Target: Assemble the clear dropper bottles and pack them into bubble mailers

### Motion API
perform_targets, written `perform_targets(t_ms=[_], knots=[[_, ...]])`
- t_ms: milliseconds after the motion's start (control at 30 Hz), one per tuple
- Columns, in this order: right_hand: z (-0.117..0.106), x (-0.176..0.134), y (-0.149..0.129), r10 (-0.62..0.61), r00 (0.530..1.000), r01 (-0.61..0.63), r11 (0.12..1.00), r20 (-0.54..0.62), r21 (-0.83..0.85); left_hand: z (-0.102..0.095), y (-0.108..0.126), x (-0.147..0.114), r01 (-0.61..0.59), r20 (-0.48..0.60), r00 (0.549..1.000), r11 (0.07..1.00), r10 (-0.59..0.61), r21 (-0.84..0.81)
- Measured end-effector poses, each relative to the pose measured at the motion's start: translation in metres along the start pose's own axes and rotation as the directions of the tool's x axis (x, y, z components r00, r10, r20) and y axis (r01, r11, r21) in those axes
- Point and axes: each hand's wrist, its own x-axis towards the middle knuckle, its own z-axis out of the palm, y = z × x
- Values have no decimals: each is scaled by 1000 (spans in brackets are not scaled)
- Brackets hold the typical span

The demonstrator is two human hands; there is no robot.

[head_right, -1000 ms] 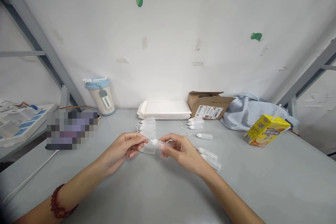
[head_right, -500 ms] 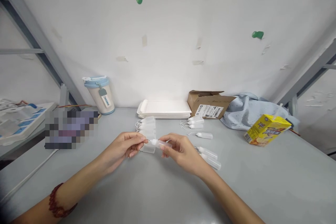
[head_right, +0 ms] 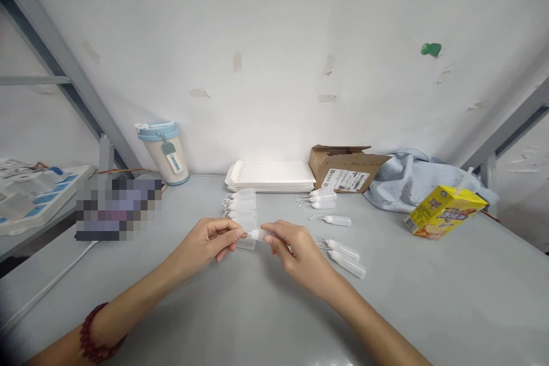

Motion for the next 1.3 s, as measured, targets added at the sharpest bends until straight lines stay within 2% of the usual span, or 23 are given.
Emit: perform_targets(t_ms=[233,433,700,900,1067,1300], knots=[[4,-1,1,-42,998,42,999,-53,0,-2,1,-1,3,7,1000,999,-3,-33],[1,-1,-1,-67,994,68,998,-92,9,-3,5,-1,-37,-130,991,997,28,-67],[2,-1,0,-125,985,123,992,-121,-27,-2,7,-4,-56,-60,997,998,56,-12],[8,-2,2,-238,957,226,970,-168,-86,2,3,-2,-26,-58,998,1000,27,7],[12,-3,3,-282,946,267,958,-162,-109,5,-1,-1,30,-39,999,998,-32,-46],[14,-4,4,-296,939,284,955,-175,-91,8,-1,-2,21,-55,998,999,-24,-50]])
